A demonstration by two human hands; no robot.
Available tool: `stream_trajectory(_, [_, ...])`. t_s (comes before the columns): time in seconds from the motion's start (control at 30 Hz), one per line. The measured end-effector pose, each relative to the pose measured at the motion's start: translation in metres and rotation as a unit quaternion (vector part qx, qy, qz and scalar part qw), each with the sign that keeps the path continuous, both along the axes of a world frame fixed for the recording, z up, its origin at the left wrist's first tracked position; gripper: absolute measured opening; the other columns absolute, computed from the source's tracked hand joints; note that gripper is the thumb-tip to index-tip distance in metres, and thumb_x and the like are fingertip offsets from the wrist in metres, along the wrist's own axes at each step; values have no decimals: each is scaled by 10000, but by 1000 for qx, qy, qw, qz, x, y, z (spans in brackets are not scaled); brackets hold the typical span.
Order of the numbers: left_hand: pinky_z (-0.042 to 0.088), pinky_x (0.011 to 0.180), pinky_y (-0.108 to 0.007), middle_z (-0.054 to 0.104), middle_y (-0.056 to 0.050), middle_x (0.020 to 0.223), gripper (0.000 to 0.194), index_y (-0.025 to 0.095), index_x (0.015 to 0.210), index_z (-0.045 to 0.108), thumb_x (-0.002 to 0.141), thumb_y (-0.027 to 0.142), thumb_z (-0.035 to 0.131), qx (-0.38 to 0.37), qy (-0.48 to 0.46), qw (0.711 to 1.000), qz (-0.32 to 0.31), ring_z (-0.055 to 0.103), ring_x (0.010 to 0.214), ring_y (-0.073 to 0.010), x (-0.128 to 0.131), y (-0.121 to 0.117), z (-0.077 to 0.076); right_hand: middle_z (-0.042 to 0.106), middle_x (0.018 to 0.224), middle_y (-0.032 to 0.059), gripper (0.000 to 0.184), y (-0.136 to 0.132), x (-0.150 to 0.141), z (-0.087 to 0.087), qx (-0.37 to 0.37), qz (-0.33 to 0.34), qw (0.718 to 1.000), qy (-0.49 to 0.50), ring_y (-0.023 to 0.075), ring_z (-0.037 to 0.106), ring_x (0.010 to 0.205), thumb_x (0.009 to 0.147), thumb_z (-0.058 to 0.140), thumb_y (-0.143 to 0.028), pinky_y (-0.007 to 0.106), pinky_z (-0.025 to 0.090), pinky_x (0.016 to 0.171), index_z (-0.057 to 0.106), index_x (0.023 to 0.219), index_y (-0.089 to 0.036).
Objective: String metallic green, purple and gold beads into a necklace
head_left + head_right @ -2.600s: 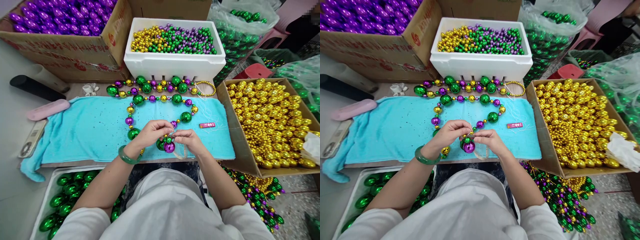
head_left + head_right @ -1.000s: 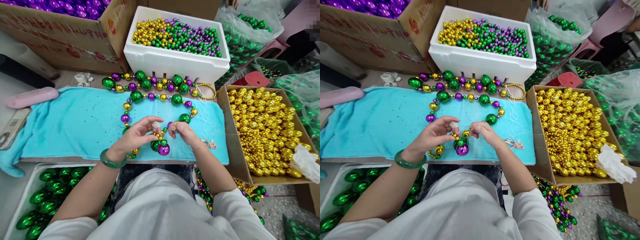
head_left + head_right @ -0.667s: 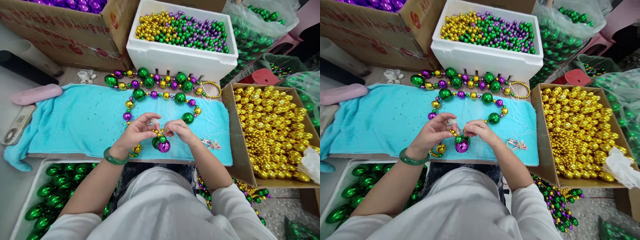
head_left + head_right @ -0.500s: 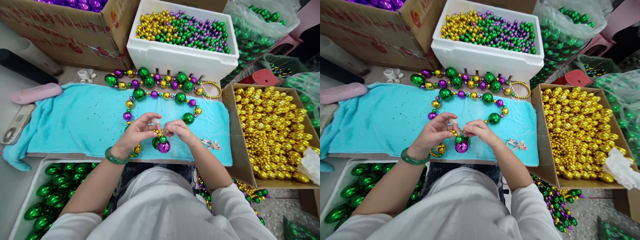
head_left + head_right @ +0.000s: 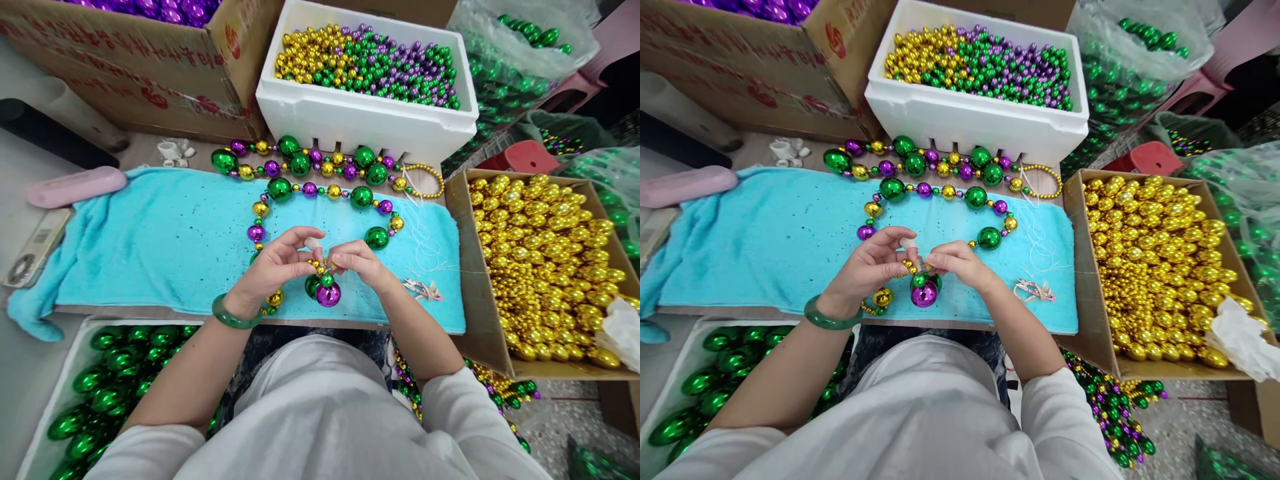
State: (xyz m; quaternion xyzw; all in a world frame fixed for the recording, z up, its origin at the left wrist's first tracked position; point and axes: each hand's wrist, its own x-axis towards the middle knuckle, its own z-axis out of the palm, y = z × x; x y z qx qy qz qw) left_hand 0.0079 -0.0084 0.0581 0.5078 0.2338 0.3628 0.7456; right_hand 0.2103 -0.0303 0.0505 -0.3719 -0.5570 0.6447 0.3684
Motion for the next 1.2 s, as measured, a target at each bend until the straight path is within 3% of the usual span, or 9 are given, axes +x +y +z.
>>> stream_trajectory(0.5, [542,725,-248,611,-12,866,442,232,1160,640,748,140,770,-2,-17,1000,-16,633,782,-125,1,0,-1,491,568,-9,476,4,5,-6,93,26,994,-43,125,448,573,865,568,-578,275,367,570,587,618,-171])
stream_trajectory(1.03, [563,746,-244,607,-13,881,440,244,1149,665,741,121,773,-4,-28,1000,-6,645,824,-133,1,-1,2,557,616,12,488,6,6,6,159,38,983,-79,136,511,607,899,525,-572,277,405,605,607,651,-159])
stream_trajectory(1.13, [560,756,-265,623,-12,863,439,243,1161,655,753,128,765,13,-23,1000,-8,655,811,-141,-1,-2,4,614,678,36,525,3,16,7,186,-14,978,-99,151,560,639,894,490,-630,286,440,629,643,713,-161])
stream_trajectory(1.2, [559,759,-284,645,-15,851,441,248,1173,644,763,130,756,29,-19,999,-20,665,808,-153,-5,-3,7,645,742,61,586,-2,31,4,207,-107,963,-138,168,584,670,914,396,-666,304,462,652,664,773,-164])
